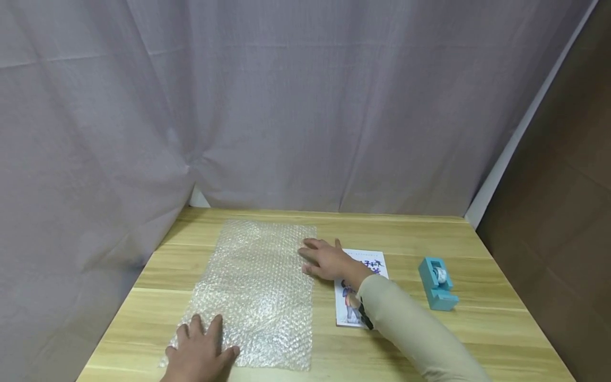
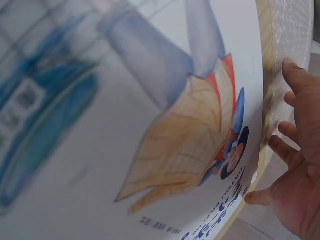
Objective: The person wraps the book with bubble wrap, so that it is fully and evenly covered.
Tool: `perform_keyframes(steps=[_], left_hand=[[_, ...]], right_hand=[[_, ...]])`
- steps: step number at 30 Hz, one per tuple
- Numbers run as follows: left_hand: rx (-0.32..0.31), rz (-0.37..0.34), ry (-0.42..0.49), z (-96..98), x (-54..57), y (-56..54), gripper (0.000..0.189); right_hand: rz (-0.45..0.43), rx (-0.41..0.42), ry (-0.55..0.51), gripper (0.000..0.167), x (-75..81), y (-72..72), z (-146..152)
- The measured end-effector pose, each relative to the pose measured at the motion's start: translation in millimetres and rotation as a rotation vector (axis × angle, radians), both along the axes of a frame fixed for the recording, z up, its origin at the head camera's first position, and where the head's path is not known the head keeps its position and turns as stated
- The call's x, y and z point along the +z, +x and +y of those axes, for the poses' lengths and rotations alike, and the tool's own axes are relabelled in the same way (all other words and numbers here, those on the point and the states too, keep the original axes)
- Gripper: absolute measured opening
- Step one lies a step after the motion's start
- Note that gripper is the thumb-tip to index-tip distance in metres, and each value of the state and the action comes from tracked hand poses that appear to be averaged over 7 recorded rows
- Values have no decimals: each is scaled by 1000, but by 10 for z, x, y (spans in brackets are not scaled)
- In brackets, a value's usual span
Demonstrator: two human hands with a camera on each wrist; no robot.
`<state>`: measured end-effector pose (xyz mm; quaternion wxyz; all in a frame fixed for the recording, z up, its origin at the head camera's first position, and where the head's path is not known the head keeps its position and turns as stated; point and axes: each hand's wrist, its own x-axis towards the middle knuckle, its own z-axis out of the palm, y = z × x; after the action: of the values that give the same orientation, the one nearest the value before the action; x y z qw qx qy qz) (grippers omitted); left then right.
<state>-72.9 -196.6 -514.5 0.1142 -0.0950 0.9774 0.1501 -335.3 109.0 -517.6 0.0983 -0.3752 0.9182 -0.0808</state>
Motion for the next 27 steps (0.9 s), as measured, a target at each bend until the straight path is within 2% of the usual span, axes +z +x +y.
perform_keyframes(steps=[6,16,23,27], left_hand=[[42,31,18,58,-28,-32,89],[101,95,39,155,-35,-107,77],[153,124,39,187,-96,-158,79],[174,142,25,207,-137,-179,77]], right_hand=[[9,28,-2,72,-70,-137,56],[29,116,-19,73,-91,-312,146],[76,174,-26,75,-115,-406,169],[70,194,-33,76,-135,-434,184]])
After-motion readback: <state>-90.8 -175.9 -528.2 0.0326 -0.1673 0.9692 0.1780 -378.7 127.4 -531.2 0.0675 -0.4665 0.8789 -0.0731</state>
